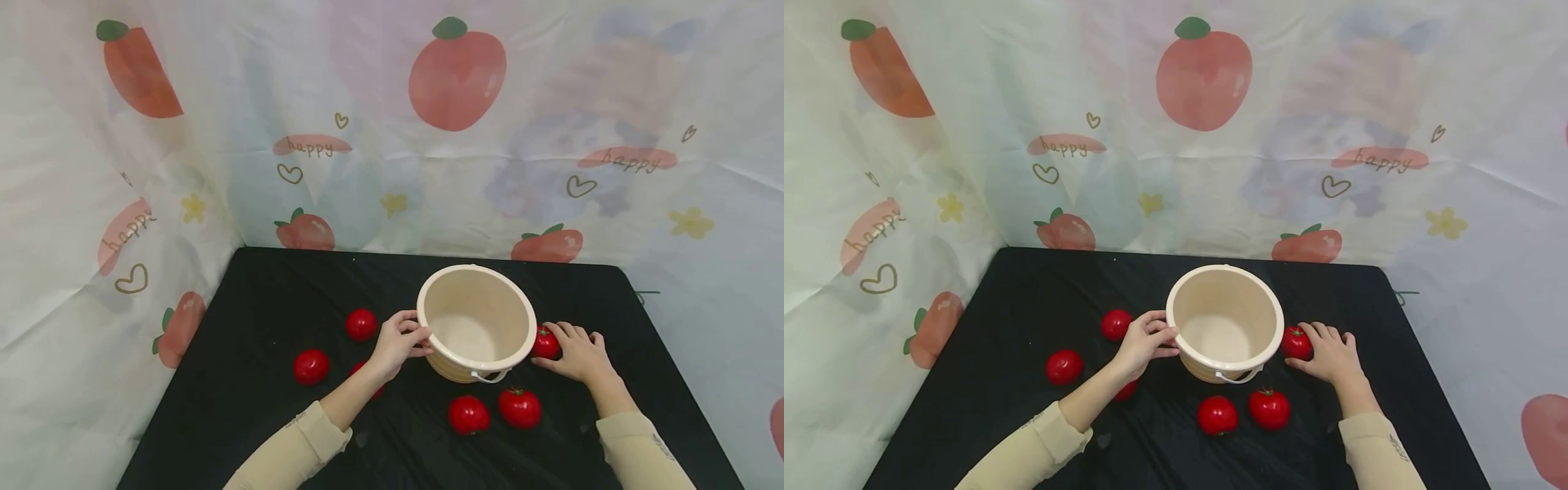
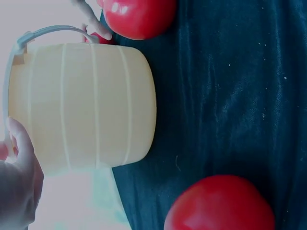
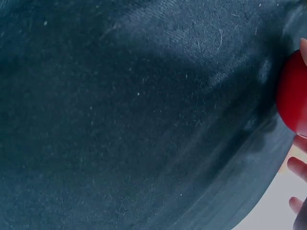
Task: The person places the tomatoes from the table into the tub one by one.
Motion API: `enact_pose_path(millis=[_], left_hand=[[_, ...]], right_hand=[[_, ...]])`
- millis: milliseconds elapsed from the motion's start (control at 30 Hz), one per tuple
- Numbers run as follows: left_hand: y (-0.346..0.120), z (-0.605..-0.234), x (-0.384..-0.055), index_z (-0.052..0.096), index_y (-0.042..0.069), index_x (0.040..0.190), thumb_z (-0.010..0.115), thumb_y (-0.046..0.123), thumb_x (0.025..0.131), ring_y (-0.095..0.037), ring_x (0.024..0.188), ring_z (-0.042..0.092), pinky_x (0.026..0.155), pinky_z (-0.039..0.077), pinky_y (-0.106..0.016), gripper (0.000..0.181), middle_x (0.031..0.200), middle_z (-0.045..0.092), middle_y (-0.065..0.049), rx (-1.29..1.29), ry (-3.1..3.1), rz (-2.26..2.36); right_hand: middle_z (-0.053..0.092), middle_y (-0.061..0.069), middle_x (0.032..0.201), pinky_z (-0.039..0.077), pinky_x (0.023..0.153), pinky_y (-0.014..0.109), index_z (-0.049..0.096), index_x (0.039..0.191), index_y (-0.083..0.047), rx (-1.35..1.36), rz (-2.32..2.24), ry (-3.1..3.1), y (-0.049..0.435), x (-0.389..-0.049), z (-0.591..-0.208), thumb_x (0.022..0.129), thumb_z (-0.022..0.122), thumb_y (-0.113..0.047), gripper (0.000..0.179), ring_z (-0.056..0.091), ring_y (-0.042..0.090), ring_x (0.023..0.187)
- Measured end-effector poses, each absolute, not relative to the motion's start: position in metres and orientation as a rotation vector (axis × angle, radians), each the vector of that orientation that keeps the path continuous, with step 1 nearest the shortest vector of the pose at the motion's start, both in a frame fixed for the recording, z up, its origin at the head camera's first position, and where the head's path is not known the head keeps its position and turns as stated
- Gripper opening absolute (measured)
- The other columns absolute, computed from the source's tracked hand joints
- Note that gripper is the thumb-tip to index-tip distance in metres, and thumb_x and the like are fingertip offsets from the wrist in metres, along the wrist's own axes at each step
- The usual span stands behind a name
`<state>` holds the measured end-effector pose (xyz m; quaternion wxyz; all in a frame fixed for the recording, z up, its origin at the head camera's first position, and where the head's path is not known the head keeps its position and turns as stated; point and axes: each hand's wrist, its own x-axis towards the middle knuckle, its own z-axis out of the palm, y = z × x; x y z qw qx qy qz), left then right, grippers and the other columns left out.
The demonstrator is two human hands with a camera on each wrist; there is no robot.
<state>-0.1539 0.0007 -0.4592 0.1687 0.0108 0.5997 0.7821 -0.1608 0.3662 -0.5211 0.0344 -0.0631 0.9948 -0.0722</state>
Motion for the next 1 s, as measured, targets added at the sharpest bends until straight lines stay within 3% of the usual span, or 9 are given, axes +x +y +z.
enact_pose_path(millis=[567, 1000], left_hand=[[0.000, -0.460, -0.157, 0.044, -0.004, 0.116, 0.062, -0.004, 0.082, -0.012, 0.061, 0.062, 0.064, 0.056, -0.038, 0.038, 0.077, 0.062, -0.005, 0.003, 1.669, 2.227], [-0.001, -0.458, -0.157, 0.042, -0.005, 0.118, 0.062, -0.006, 0.082, -0.012, 0.060, 0.061, 0.064, 0.056, -0.039, 0.041, 0.076, 0.060, -0.005, 0.011, 1.637, 2.234]], right_hand=[[0.041, 0.025, 0.121, 0.022, 0.088, 0.067, 0.042, 0.125, -0.006, -0.231, -0.169, 3.155, 0.366, -0.159, -0.518, 0.062, 0.075, -0.050, 0.084, 0.033, 0.044, 0.111], [0.038, 0.023, 0.123, 0.020, 0.089, 0.065, 0.040, 0.124, -0.006, -0.323, -0.114, 3.334, 0.363, -0.176, -0.439, 0.061, 0.079, -0.043, 0.083, 0.030, 0.042, 0.112]])
